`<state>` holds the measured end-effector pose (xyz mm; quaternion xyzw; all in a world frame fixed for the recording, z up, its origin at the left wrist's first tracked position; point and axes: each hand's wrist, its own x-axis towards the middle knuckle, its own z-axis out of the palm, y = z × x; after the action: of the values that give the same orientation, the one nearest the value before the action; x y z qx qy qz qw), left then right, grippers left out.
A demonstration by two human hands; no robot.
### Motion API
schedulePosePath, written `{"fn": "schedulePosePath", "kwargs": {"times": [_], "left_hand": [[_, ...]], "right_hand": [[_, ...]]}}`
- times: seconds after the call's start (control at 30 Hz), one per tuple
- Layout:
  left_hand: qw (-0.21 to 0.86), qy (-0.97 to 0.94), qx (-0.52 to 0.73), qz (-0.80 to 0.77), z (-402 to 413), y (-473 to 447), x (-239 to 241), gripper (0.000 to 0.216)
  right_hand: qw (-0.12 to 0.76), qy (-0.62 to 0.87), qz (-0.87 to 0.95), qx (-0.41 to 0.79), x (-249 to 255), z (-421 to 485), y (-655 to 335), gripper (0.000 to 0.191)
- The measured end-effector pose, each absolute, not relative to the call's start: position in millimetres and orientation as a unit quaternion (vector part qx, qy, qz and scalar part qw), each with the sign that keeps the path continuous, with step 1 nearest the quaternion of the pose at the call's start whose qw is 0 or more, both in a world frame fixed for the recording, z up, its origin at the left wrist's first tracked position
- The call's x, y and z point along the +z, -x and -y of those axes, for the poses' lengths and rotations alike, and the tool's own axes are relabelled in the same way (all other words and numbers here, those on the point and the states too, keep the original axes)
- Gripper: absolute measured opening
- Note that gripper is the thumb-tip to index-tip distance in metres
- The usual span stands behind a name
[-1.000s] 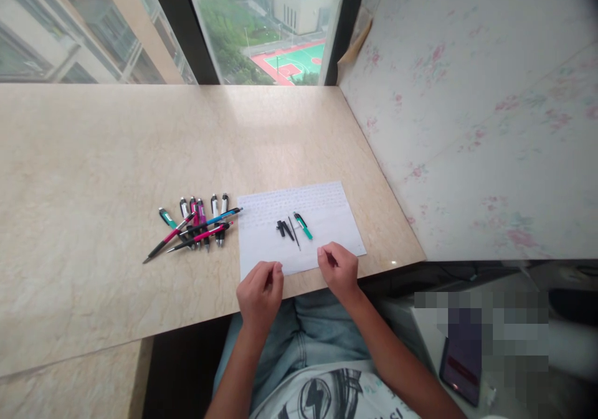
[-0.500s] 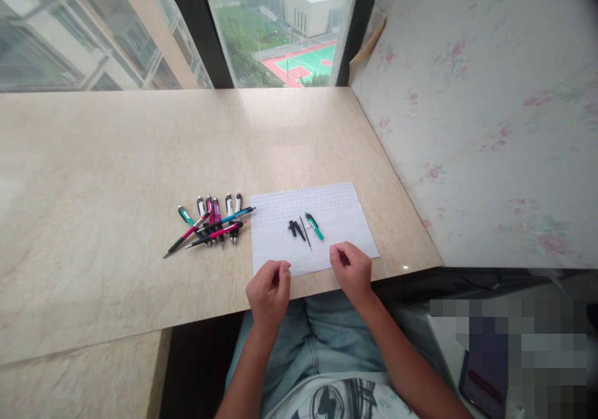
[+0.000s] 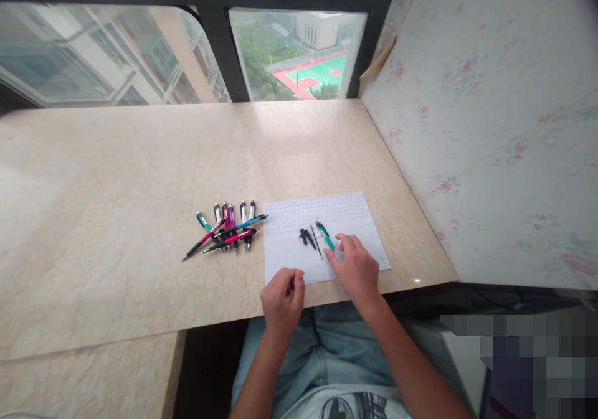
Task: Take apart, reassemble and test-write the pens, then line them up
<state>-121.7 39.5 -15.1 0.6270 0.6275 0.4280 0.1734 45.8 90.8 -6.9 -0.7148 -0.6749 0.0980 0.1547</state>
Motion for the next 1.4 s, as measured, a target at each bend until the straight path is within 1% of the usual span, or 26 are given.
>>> {"fn": "schedulePosePath", "kwargs": {"times": [0.13,0.2,0.33,0.43,0.53,0.6,0.7,0.77,0.83,0.9,1.0,1.13,1.3,1.4], "left_hand": [[0.18,-0.623,0.431,-0.628,-40,122,-15,0.021],[0.181,-0.627,0.429,-0.624,-39,122,-17,0.02],[0.177,-0.649,0.42,-0.609,-38,122,-20,0.018],[0.175,-0.66,0.419,-0.598,-37,122,-22,0.016],[0.182,-0.661,0.425,-0.591,-36,122,-22,0.015],[0.196,-0.654,0.43,-0.59,-36,122,-19,0.014],[0.23,-0.612,0.447,-0.61,-36,124,-14,0.013],[0.264,-0.564,0.463,-0.631,-37,125,-10,0.016],[0.313,-0.511,0.478,-0.642,-40,125,-6,0.019],[0.378,-0.465,0.492,-0.632,-44,123,-2,0.024],[0.469,-0.418,0.502,-0.595,-52,116,2,0.029],[0.536,-0.383,0.51,-0.553,-59,106,3,0.031],[0.554,-0.341,0.523,-0.55,-60,101,2,0.029],[0.552,-0.33,0.527,-0.556,-58,102,2,0.027]], "right_hand": [[0.111,0.73,0.668,0.093,-1,-99,-40,0.033],[0.104,0.729,0.669,0.096,0,-101,-38,0.029],[0.11,0.72,0.678,0.097,-4,-101,-37,0.013],[0.133,0.717,0.678,0.09,-8,-102,-38,0.011],[0.177,0.719,0.666,0.097,-10,-102,-42,0.016],[0.227,0.708,0.655,0.138,-10,-100,-46,0.022],[0.324,0.665,0.614,0.275,-9,-95,-49,0.03],[0.364,0.638,0.571,0.366,-6,-90,-49,0.035],[0.374,0.622,0.542,0.424,-1,-85,-48,0.039],[0.37,0.608,0.534,0.457,3,-81,-46,0.041],[0.368,0.588,0.537,0.48,8,-77,-44,0.04],[0.368,0.559,0.572,0.474,12,-73,-41,0.035],[0.352,0.546,0.623,0.435,17,-69,-41,0.027],[0.352,0.547,0.624,0.433,18,-68,-41,0.024]]}}
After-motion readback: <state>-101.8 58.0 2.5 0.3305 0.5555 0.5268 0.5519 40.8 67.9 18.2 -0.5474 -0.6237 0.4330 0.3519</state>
